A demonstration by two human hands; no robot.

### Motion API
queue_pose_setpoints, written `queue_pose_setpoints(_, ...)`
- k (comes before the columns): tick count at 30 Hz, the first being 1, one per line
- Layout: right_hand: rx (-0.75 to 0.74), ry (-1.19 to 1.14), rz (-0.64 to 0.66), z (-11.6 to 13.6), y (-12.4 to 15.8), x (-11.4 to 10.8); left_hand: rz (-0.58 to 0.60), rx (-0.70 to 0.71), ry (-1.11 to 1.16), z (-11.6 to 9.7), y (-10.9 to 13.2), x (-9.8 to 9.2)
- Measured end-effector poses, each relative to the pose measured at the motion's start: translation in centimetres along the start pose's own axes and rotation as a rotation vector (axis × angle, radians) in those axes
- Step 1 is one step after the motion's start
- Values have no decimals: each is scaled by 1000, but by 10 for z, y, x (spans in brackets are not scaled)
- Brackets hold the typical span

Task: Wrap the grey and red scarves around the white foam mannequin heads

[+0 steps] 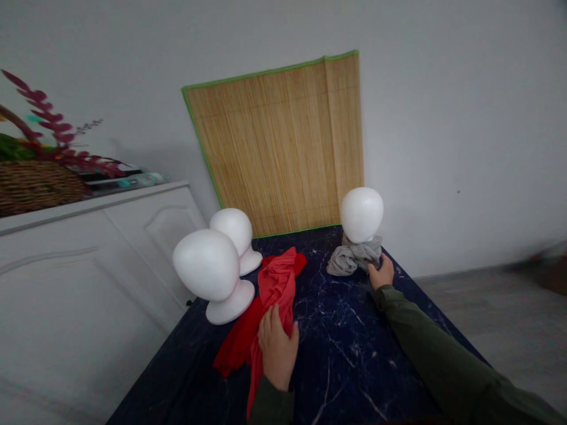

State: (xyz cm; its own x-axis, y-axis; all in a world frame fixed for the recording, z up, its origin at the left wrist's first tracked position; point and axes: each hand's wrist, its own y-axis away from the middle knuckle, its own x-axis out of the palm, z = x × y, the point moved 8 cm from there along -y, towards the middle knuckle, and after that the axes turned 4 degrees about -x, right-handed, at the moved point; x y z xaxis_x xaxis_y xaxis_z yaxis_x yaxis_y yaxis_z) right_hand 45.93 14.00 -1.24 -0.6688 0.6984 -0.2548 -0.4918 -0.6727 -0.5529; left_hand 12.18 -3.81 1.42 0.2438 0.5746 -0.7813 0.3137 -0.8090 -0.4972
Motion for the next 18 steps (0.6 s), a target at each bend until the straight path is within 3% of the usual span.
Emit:
queue_pose_setpoints(4, 12, -251, 248, 18, 37, -5, 145, -85, -291, 18, -8, 7)
queue_pose_setpoints(7, 79, -393, 452, 32, 64, 2, 273, -51, -317, 23, -23, 8)
queue_pose_setpoints(9, 140, -426, 554, 38, 80, 10, 270, -42, -294, 25, -39, -1)
queue_pose_setpoints(11, 227, -476, 676, 45, 96, 22, 208, -42, -268, 22, -58, -17)
queue_pose_setpoints(13, 320, -536, 817, 58, 114, 37, 39, -25, -178, 11, -76, -42)
queue_pose_setpoints(16, 449, -667, 1105, 95, 144, 57, -280, 80, 79, -25, -84, -85)
queue_pose_setpoints(18, 558, -870, 1374, 136, 168, 64, -348, 200, 216, -58, -74, -101)
